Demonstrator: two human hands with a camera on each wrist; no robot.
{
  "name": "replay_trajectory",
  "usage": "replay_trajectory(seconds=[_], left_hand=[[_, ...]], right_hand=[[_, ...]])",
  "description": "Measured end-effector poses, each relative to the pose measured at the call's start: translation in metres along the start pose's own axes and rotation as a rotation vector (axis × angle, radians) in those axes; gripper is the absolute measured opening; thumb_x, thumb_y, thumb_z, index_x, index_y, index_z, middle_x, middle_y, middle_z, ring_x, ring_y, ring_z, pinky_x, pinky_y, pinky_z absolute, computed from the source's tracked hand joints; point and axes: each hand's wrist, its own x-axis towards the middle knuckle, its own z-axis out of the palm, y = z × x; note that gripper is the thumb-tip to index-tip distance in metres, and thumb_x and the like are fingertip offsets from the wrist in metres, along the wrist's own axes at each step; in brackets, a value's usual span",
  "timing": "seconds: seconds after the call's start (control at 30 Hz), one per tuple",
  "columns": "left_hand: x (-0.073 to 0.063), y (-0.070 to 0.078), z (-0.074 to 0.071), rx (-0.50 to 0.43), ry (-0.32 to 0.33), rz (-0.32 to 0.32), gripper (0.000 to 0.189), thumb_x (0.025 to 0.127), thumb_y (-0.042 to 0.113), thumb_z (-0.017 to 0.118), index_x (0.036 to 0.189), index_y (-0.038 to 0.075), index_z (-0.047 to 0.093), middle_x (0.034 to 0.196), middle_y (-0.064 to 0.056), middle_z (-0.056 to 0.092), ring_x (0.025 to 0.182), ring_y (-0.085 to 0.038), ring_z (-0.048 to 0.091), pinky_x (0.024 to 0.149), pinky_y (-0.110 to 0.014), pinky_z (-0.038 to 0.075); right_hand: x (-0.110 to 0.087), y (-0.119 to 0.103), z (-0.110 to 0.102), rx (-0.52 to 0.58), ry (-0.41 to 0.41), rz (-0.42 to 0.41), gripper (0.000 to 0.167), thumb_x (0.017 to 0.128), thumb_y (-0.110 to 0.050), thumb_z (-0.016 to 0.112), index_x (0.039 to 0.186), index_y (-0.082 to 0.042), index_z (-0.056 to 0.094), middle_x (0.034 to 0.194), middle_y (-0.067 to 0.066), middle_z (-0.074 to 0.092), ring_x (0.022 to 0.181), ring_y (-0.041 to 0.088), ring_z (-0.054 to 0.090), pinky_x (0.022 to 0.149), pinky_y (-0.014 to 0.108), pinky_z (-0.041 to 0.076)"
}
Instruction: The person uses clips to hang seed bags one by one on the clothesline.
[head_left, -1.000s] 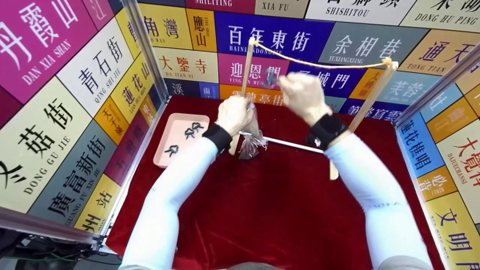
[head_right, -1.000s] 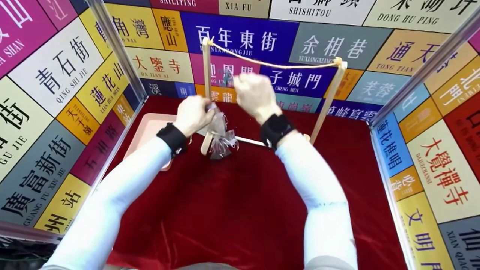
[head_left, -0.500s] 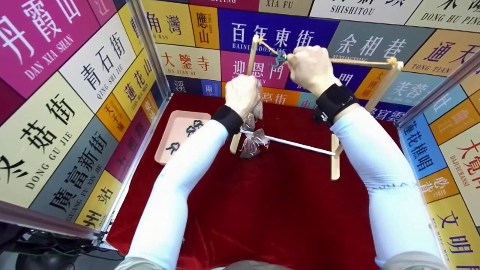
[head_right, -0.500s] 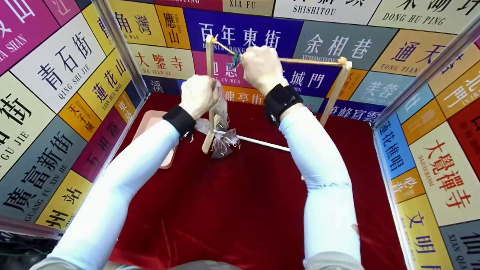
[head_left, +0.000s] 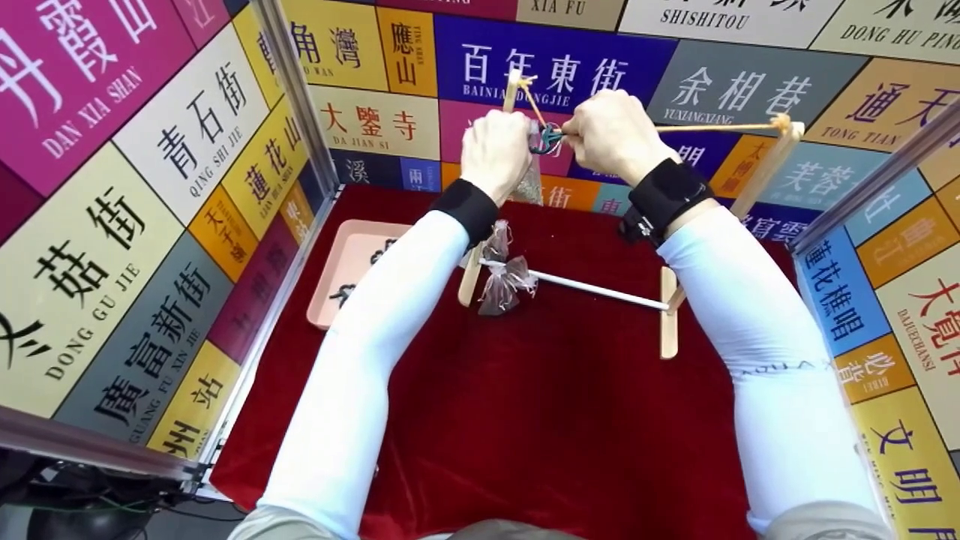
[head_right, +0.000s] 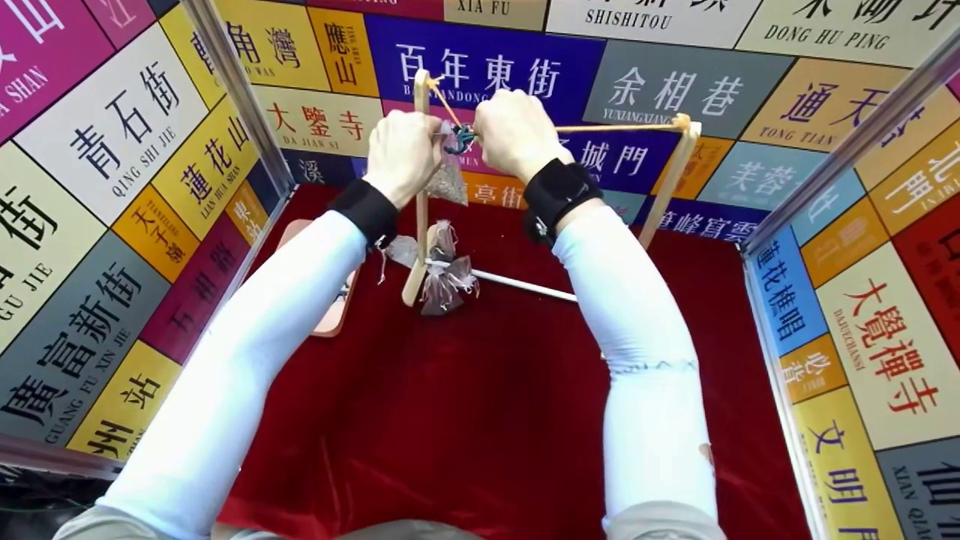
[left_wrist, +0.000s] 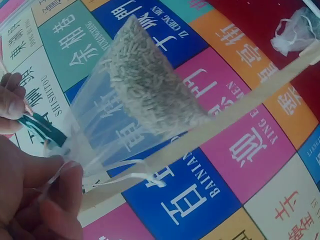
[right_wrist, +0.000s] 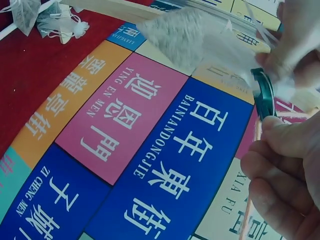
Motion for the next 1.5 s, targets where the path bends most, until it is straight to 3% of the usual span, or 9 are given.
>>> replay_trajectory(seconds=[0.17,0.3,0.47,0.57,0.9,1.0,1.13,1.23,1.5], left_hand=[[0.005,0.0,0.003,-0.042,0.043,0.077,0.028,0.114,0.02,0.059,0.111,0.015,0.087,0.107,-0.008,0.088,0.094,-0.034,0.086,0.082,-0.047,0.071],[0.005,-0.003,0.005,-0.066,0.064,0.089,0.027,0.113,0.02,0.06,0.11,0.012,0.086,0.108,-0.01,0.087,0.096,-0.036,0.085,0.082,-0.048,0.07],[0.005,-0.004,0.005,-0.052,0.05,0.088,0.026,0.113,0.02,0.061,0.109,0.011,0.085,0.107,-0.01,0.086,0.096,-0.037,0.084,0.082,-0.049,0.07],[0.004,-0.005,0.004,-0.031,0.042,0.073,0.026,0.113,0.024,0.062,0.109,0.013,0.085,0.107,-0.01,0.087,0.095,-0.036,0.084,0.082,-0.048,0.07],[-0.007,-0.006,0.008,0.0,-0.001,0.081,0.024,0.113,0.032,0.066,0.115,0.019,0.085,0.111,-0.005,0.088,0.096,-0.033,0.083,0.08,-0.047,0.068],[-0.01,-0.01,0.007,-0.019,0.003,0.098,0.024,0.112,0.033,0.066,0.113,0.017,0.083,0.109,-0.006,0.087,0.094,-0.032,0.083,0.079,-0.046,0.068],[-0.015,-0.017,0.008,-0.072,0.007,0.12,0.025,0.111,0.036,0.068,0.115,0.015,0.08,0.108,-0.006,0.086,0.093,-0.032,0.082,0.08,-0.047,0.067],[-0.019,-0.025,0.009,-0.107,0.02,0.138,0.027,0.111,0.038,0.068,0.119,0.013,0.077,0.108,-0.007,0.086,0.093,-0.034,0.082,0.08,-0.05,0.067],[-0.03,-0.047,0.012,-0.155,0.006,0.144,0.027,0.109,0.034,0.07,0.122,0.011,0.077,0.103,-0.007,0.086,0.086,-0.032,0.081,0.076,-0.047,0.067]], right_hand=[[0.005,-0.007,0.001,-0.011,-0.033,0.028,0.025,0.099,-0.007,0.066,0.109,-0.006,0.089,0.097,0.02,0.085,0.092,0.05,0.077,0.084,0.07,0.062],[0.009,-0.012,0.001,-0.024,-0.078,0.038,0.022,0.099,-0.011,0.066,0.099,-0.003,0.086,0.093,0.022,0.08,0.092,0.05,0.074,0.086,0.07,0.062],[0.009,-0.011,0.002,-0.027,-0.085,0.056,0.032,0.096,-0.032,0.072,0.079,-0.005,0.071,0.082,0.016,0.07,0.085,0.045,0.069,0.08,0.068,0.062],[0.007,-0.01,0.005,-0.018,-0.057,0.056,0.038,0.096,-0.041,0.074,0.084,-0.005,0.072,0.081,0.016,0.071,0.085,0.044,0.07,0.079,0.068,0.062],[-0.018,-0.001,0.026,0.025,0.125,0.018,0.042,0.097,-0.035,0.081,0.123,-0.002,0.079,0.1,0.023,0.08,0.084,0.049,0.076,0.072,0.067,0.063],[-0.026,0.002,0.034,0.039,0.203,0.002,0.041,0.096,-0.036,0.081,0.121,-0.003,0.08,0.098,0.021,0.081,0.081,0.048,0.076,0.069,0.066,0.063],[-0.038,0.005,0.043,0.046,0.249,0.007,0.032,0.097,-0.036,0.078,0.102,-0.004,0.081,0.09,0.019,0.081,0.075,0.045,0.075,0.065,0.065,0.06],[-0.047,0.008,0.049,0.038,0.223,0.027,0.032,0.098,-0.035,0.075,0.093,-0.003,0.08,0.088,0.019,0.081,0.075,0.046,0.075,0.064,0.064,0.059],[-0.076,0.021,0.068,0.059,0.099,0.114,0.032,0.101,-0.034,0.072,0.101,-0.003,0.081,0.096,0.018,0.083,0.084,0.046,0.078,0.07,0.065,0.063]])
